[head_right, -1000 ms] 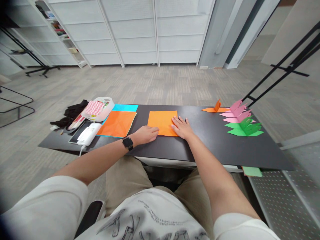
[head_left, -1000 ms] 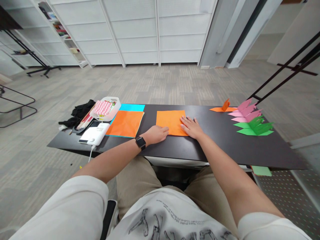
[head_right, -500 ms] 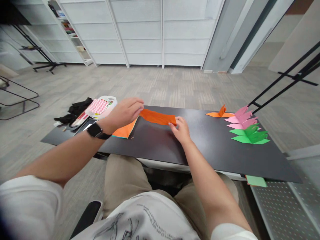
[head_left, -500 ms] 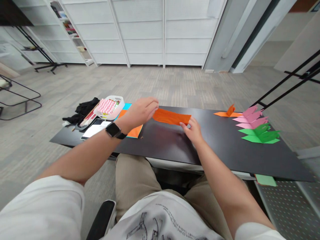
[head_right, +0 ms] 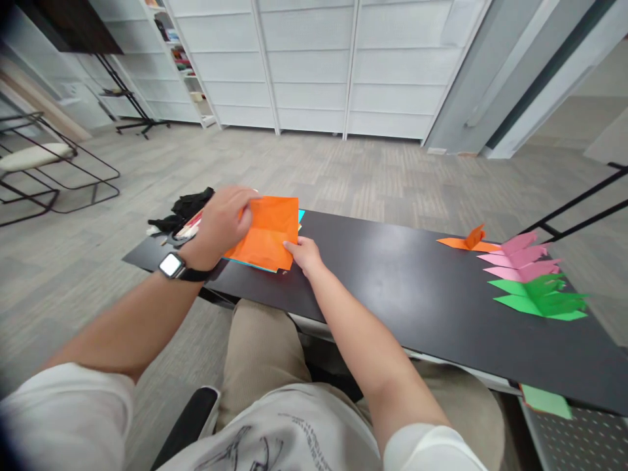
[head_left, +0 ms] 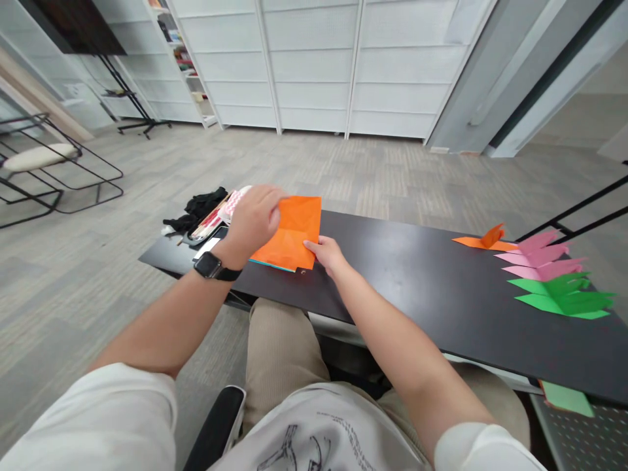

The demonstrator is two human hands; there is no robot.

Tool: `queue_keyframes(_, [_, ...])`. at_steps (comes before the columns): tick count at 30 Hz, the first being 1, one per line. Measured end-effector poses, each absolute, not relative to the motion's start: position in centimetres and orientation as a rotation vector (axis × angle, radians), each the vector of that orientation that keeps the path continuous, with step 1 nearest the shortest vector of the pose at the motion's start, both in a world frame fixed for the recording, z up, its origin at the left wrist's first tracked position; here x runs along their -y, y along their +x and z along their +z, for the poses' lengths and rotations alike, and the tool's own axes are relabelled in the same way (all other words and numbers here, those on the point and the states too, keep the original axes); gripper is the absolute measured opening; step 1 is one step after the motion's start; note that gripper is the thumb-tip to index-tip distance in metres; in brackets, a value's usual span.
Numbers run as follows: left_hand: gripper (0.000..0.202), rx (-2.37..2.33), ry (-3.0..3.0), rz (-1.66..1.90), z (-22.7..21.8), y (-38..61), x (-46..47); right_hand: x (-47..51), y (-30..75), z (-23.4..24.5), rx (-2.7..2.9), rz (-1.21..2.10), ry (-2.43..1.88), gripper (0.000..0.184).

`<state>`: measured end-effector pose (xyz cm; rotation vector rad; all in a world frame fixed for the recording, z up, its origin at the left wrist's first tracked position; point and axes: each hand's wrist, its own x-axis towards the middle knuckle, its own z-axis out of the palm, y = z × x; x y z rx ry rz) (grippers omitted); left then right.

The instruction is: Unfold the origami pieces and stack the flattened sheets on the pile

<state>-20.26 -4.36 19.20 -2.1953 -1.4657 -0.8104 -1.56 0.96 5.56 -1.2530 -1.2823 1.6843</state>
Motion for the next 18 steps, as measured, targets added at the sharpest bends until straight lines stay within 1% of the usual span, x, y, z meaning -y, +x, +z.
queue_keyframes(2, [0.037, 1.56, -2.236, -0.821, 16.4, -20.2, 4.4, -0.9, -2.6, 4.8, 1.293, 1.693, -1.352, 0.013])
queue_keyframes(5, [0.037, 1.707, -2.307, -0.736, 12.2, -20.0, 4.1, -0.9, -3.4, 4.1, 1.365, 1.67, -1.407, 0.011])
queue_keyframes(10, [0.044, 2.049, -2.253, -0.586, 6.1, -19.7, 3.1, -1.1, -4.1, 3.3, 1.534, 1.573, -1.495, 0.017])
queue_keyframes(14, [0.048, 2.217, -2.197, -0.517, 3.8, -19.5, 2.9, -1.0, -3.9, 2.2, 1.611, 1.489, -1.518, 0.012])
queue_keyframes(18, [0.049, 2.237, -2.233, -0.48, 3.7, -19.5, 2.8, -0.8, -4.0, 1.1, 1.601, 1.415, -1.529, 0.018])
